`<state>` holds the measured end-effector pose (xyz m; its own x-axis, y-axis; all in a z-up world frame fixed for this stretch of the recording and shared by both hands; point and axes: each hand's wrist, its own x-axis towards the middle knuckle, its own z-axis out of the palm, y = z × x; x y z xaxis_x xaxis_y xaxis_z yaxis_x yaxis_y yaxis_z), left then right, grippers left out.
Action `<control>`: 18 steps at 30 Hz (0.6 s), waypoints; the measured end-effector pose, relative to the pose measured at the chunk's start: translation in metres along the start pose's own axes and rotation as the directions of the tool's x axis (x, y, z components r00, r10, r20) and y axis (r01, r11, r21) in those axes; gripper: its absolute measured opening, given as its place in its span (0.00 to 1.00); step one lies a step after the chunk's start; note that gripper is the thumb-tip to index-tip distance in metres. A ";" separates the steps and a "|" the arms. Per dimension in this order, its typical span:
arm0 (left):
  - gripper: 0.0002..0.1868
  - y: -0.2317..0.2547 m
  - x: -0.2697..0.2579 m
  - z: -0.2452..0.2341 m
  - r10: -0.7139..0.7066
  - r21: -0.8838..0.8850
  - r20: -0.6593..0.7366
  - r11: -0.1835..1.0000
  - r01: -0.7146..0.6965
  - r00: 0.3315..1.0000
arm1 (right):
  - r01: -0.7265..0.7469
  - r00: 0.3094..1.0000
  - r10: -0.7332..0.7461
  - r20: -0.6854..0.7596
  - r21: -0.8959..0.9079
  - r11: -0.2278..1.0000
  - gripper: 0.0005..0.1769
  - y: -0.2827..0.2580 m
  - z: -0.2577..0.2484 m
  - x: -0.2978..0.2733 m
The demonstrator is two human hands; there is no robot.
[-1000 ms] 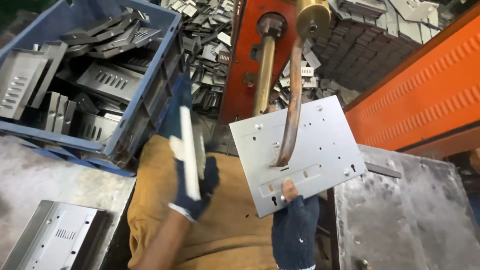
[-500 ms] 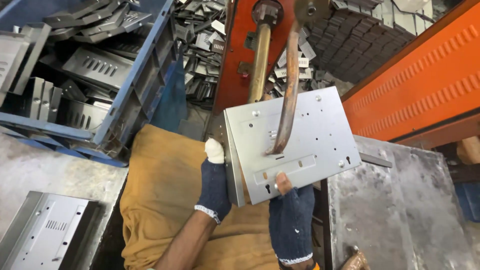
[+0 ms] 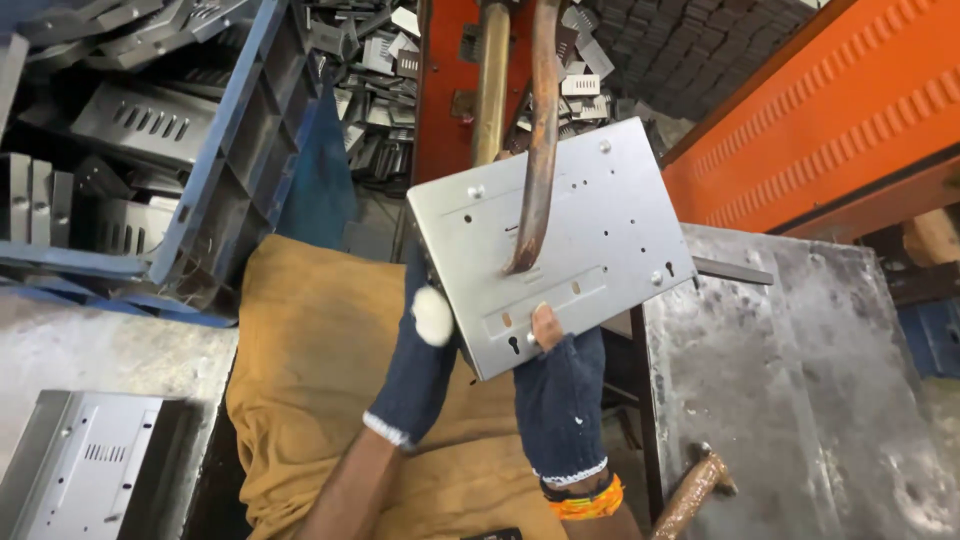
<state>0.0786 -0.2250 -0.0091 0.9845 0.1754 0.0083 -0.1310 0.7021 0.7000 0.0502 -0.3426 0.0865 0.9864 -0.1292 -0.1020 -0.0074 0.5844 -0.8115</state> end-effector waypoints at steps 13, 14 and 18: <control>0.69 0.016 0.038 0.008 0.154 0.303 0.310 0.919 -0.252 0.938 | 0.086 0.992 -0.084 0.096 -0.025 0.996 0.23 -0.017 0.007 0.054; 0.69 0.011 0.048 0.007 0.150 0.303 0.309 0.920 -0.246 0.939 | 0.084 0.992 -0.082 0.091 -0.027 0.996 0.23 -0.018 0.007 0.057; 0.64 0.025 0.050 0.018 0.005 0.132 0.215 0.991 -0.034 0.977 | 0.014 0.995 -0.018 0.098 0.042 0.999 0.20 -0.017 0.008 0.065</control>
<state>0.1271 -0.2114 0.0214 0.9860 0.0261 0.1649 -0.1476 0.5984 0.7875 0.1159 -0.3546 0.0986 0.9977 -0.0605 -0.0302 0.0135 0.6157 -0.7879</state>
